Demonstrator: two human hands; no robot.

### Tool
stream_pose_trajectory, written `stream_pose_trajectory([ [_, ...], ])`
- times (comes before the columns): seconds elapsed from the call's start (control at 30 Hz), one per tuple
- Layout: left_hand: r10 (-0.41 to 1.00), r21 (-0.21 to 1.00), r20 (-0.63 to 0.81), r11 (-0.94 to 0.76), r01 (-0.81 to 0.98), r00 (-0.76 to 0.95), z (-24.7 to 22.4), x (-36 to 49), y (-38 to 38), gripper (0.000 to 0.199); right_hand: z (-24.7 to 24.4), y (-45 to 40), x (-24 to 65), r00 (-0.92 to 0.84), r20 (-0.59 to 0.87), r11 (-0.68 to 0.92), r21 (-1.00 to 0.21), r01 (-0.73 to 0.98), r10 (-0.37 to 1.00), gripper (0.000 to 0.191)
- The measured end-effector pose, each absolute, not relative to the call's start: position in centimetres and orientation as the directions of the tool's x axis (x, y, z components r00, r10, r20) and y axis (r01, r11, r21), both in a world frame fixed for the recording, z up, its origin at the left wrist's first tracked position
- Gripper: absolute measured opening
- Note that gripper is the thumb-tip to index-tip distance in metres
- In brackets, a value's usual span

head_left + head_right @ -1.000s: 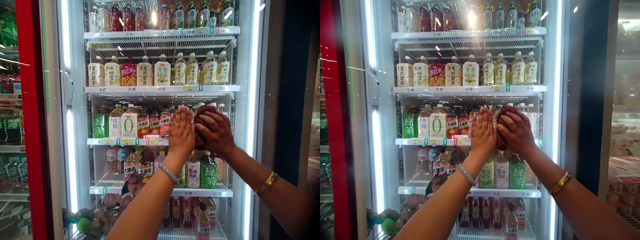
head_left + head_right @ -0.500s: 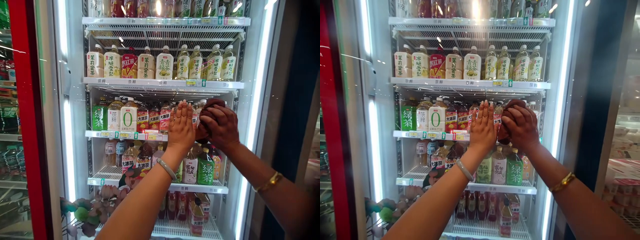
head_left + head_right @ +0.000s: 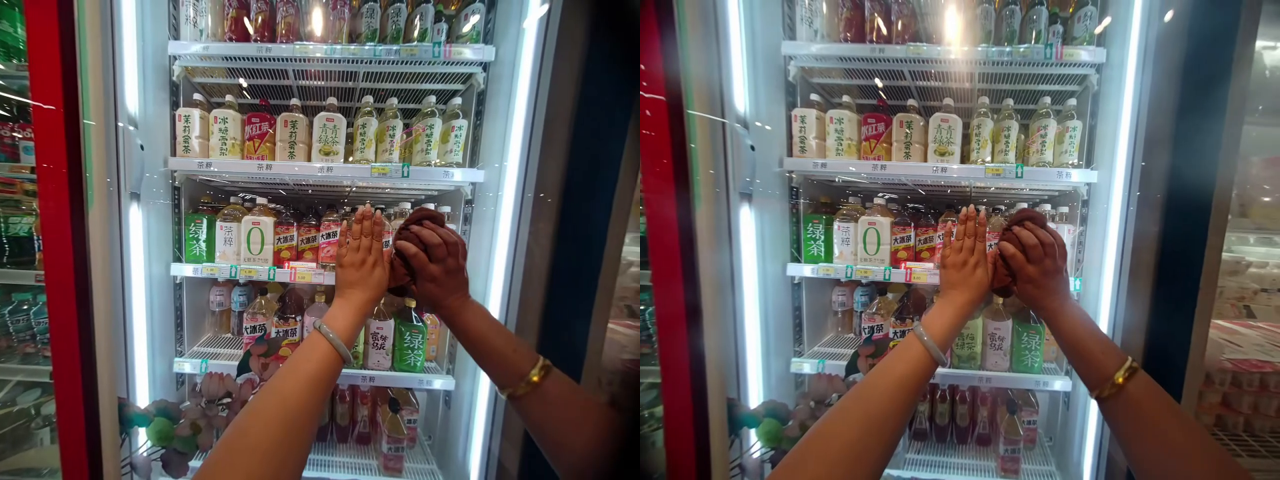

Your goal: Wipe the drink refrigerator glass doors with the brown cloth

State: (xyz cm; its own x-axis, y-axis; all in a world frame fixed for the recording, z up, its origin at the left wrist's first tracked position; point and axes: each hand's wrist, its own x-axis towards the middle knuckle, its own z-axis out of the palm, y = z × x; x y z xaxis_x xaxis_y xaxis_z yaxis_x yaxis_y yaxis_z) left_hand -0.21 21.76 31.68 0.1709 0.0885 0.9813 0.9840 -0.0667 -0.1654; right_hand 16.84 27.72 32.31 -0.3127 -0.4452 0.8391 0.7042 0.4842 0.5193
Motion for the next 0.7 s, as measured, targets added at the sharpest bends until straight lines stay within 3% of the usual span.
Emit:
stream_pose_trajectory([
  [0.07, 0.095, -0.166, 0.98, -0.073, 0.983, 0.173, 31.6, -0.3, 21.7, 0.082, 34.2, 28.0, 17.3, -0.334, 0.83, 0.502, 0.542, 0.674, -0.447, 0.043],
  [0.17, 0.102, -0.173, 0.978, -0.072, 0.982, 0.18, 31.2, -0.3, 21.5, 0.084, 35.0, 29.2, 18.5, -0.188, 0.885, 0.581, 0.427, 0.693, -0.426, 0.043],
  [0.27, 0.111, -0.177, 0.977, -0.069, 0.982, 0.184, 30.7, -0.3, 21.3, 0.084, 32.1, 29.1, 18.2, 0.005, 0.921, 0.605, 0.251, 0.756, -0.389, 0.044],
  [0.33, 0.114, -0.173, 0.977, -0.076, 0.982, 0.181, 30.4, -0.3, 21.2, 0.085, 29.4, 28.3, 17.1, 0.027, 0.936, 0.591, 0.198, 0.782, -0.35, 0.048],
  [0.43, 0.107, -0.164, 0.979, -0.072, 0.984, 0.171, 30.2, -0.3, 21.1, 0.084, 27.5, 26.9, 15.6, -0.128, 0.921, 0.559, 0.33, 0.76, -0.369, 0.051],
  [0.5, 0.104, -0.165, 0.98, -0.061, 0.984, 0.171, 30.1, -0.3, 21.2, 0.082, 28.3, 26.7, 15.8, -0.263, 0.876, 0.538, 0.46, 0.706, -0.404, 0.052],
  [0.57, 0.107, -0.168, 0.979, -0.055, 0.984, 0.173, 29.9, -0.3, 21.1, 0.082, 29.8, 27.2, 16.8, -0.326, 0.851, 0.537, 0.515, 0.668, -0.411, 0.052],
  [0.7, 0.12, -0.172, 0.977, -0.049, 0.984, 0.176, 29.2, -0.3, 20.8, 0.081, 29.7, 28.4, 18.3, -0.156, 0.922, 0.594, 0.351, 0.724, -0.354, 0.051],
])
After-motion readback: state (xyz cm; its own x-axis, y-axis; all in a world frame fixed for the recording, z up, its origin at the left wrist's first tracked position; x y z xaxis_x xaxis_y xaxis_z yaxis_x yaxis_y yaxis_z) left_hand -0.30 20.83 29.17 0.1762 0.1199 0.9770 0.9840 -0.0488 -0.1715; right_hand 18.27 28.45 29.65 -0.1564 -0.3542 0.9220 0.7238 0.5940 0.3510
